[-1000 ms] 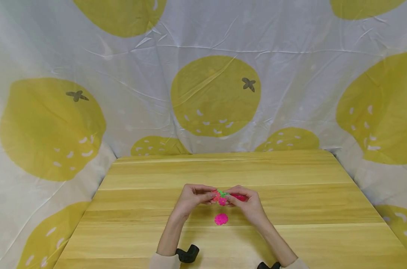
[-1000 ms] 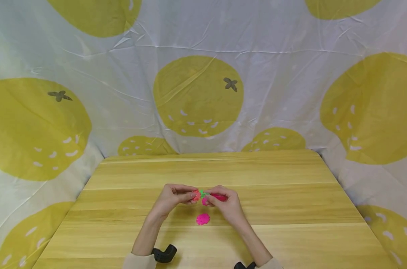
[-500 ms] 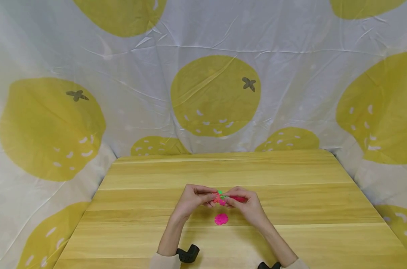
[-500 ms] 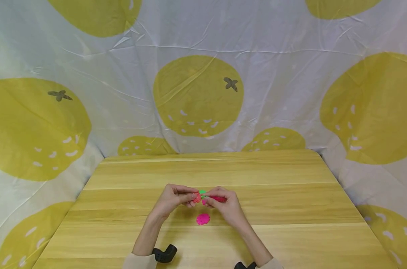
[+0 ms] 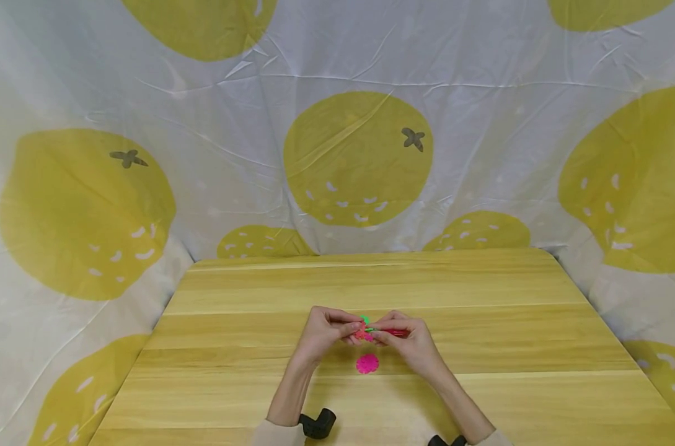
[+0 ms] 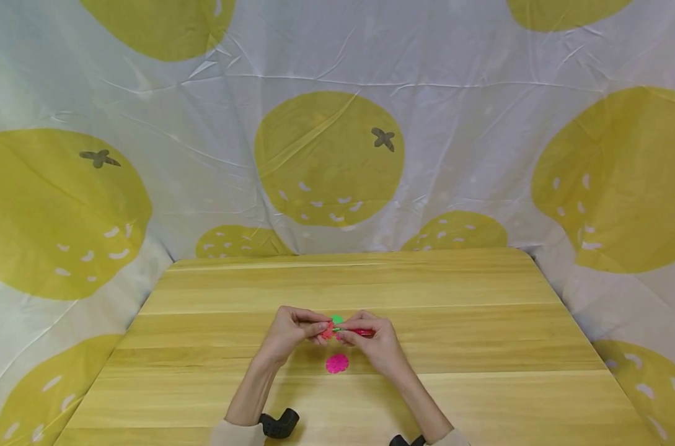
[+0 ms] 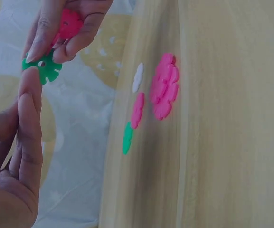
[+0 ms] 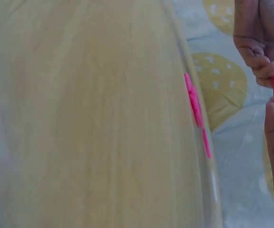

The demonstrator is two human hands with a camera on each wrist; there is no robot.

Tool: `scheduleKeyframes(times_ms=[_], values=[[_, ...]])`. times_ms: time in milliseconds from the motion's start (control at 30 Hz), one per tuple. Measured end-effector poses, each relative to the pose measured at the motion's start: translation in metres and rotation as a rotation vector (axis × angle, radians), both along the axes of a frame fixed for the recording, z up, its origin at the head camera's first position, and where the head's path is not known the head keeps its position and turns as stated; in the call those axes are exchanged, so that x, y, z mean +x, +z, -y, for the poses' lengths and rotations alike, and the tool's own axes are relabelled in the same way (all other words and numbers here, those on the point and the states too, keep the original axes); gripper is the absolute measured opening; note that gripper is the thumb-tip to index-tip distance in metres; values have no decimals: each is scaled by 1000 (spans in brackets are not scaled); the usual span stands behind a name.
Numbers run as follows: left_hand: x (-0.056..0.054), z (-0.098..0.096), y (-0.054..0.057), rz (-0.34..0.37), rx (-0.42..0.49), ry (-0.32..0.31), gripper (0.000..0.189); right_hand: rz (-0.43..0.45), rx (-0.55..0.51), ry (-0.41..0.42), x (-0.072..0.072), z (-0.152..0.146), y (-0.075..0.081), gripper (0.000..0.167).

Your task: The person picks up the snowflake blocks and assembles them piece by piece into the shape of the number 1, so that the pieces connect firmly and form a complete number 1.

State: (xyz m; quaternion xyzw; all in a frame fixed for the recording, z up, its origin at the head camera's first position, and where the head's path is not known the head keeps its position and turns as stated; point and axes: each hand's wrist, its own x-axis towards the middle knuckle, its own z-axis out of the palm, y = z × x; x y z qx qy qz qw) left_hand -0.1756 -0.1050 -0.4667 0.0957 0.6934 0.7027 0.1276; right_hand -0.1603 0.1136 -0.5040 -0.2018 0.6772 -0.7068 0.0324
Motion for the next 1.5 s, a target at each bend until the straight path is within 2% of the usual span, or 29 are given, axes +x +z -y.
scheduleKeyframes(times_ms=[233,600,833,1000,1267,1367,1500], values=[[0,-5,-2,21,9,38,19,25,1,-13,0,-1,1,22],[-1,-1,-3,49,-15,-5,24,19,-31,16,-2,-2,-3,25],[-2,6,-3,63,-24,4,24,73,36,-29,-1,-4,3,35],[-4,16,-2,65,-17,13,26,50,106,-68,-3,-9,5,39],[-6,30,0,76,-31,31,27,-13,-3,-79,-6,-16,2,26],[-6,31,-1,49,-73,27,30,-27,-20,-87,-6,-17,1,26],[-4,27,0,-26,-125,20,34,-13,-10,-104,-6,-14,1,27]])
